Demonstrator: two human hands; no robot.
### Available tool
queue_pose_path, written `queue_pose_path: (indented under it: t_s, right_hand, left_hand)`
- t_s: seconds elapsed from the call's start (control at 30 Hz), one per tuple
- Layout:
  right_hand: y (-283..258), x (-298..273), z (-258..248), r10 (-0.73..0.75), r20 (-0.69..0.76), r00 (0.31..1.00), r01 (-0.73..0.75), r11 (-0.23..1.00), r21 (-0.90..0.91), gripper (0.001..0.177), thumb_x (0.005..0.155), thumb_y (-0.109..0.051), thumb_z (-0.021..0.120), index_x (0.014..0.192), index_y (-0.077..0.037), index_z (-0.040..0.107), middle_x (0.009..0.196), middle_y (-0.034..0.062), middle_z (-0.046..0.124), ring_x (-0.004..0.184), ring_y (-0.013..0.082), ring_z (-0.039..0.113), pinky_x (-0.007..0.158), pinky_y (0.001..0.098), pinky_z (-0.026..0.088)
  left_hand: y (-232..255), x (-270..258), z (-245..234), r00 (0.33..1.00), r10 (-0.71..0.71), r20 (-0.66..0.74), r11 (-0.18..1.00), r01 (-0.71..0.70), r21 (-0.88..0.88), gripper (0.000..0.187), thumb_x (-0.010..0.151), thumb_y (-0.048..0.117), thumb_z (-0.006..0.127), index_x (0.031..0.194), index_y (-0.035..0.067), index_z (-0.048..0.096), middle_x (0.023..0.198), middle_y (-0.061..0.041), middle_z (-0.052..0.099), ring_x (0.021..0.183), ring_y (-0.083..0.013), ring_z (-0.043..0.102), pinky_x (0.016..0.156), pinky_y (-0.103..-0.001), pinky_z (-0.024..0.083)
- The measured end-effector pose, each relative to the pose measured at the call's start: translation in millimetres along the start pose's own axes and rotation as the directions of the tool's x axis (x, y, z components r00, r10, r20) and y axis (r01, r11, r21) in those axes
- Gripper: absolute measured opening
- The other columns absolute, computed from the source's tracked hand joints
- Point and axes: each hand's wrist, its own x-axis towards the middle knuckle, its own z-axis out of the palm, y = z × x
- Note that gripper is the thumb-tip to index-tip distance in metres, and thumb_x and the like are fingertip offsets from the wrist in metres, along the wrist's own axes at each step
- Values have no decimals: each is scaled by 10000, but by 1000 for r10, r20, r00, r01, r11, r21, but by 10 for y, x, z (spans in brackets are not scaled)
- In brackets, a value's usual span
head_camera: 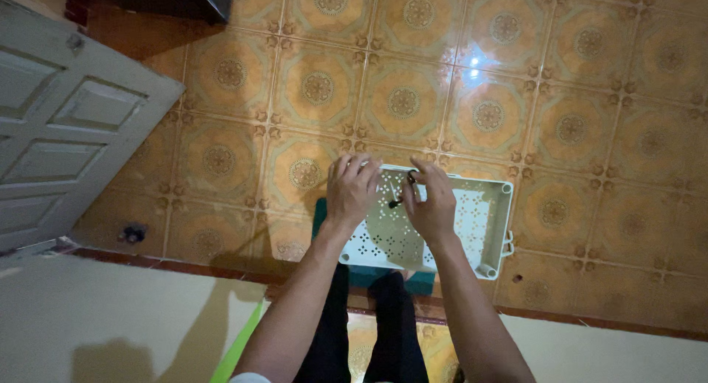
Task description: The person assembles a white plastic storage unit by attaching handles and legs to perforated trays. They insert small black fasteners into the tray corners, attach white handles to the sides, and then screw white legs into the bottom of the stacked trays.
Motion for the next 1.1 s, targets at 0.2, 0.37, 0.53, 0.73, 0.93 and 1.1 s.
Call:
queue_pose_path:
  t_s: [0.2,0.37,0.53,0.73,0.93,1.1]
  right_hand:
    - [136,-408,-105,234,73,969,-223,965,-137,231,867,-184,849,958,-45,688,913,138,748,823,295,738,724,375,583]
    - [237,-670,-68,418,82,905,-406,904,-131,208,875,-200,831,960,-54,710,857,137,745,759,280,745,687,375,591]
    - [181,-788,-63,298,-9,955,-298,953,-47,202,878,-132,796,1038,-41,713,933,144,723,809,286,723,736,373,581]
    - [73,-769,-162,322,-5,947,-321,944,-80,291,837,-103,785,1115,-43,724,954,149,689,784,310,696,728,395,567]
    - [65,-749,-189,349,31,937,-346,936,-70,181,880,-99,753,1056,-58,756,963,141,705,800,296,712,737,382,576]
    - [88,-828,-250,466,-41,884,-458,879,129,156,932,-108,734,1059,-22,760,953,126,756,797,204,743,740,311,587]
  left_hand:
    - [203,-152,-98,994,108,-35,994,-107,31,209,923,178,708,1130,144,703,1160,-35,661,1095,-262,597,966,-460,457]
    - [485,-402,-60,981,-21,194,993,42,-107,274,953,182,717,1208,99,662,1186,-90,630,1114,-305,606,930,-422,496]
    - [587,-506,66,970,-127,206,978,157,-136,360,902,147,714,1237,37,641,1148,-143,606,1081,-351,586,954,-461,489]
    - [663,-539,103,955,-199,221,961,234,-145,392,919,144,716,1276,16,617,1148,-160,590,1084,-366,578,929,-460,488]
    - [756,-623,89,967,-169,191,976,192,-107,337,945,148,704,1248,30,615,1150,-154,576,1079,-347,582,950,-461,489]
    - [968,-604,111,968,-183,173,937,225,-266,257,995,128,660,1236,38,660,1184,-140,644,1083,-309,650,907,-419,553]
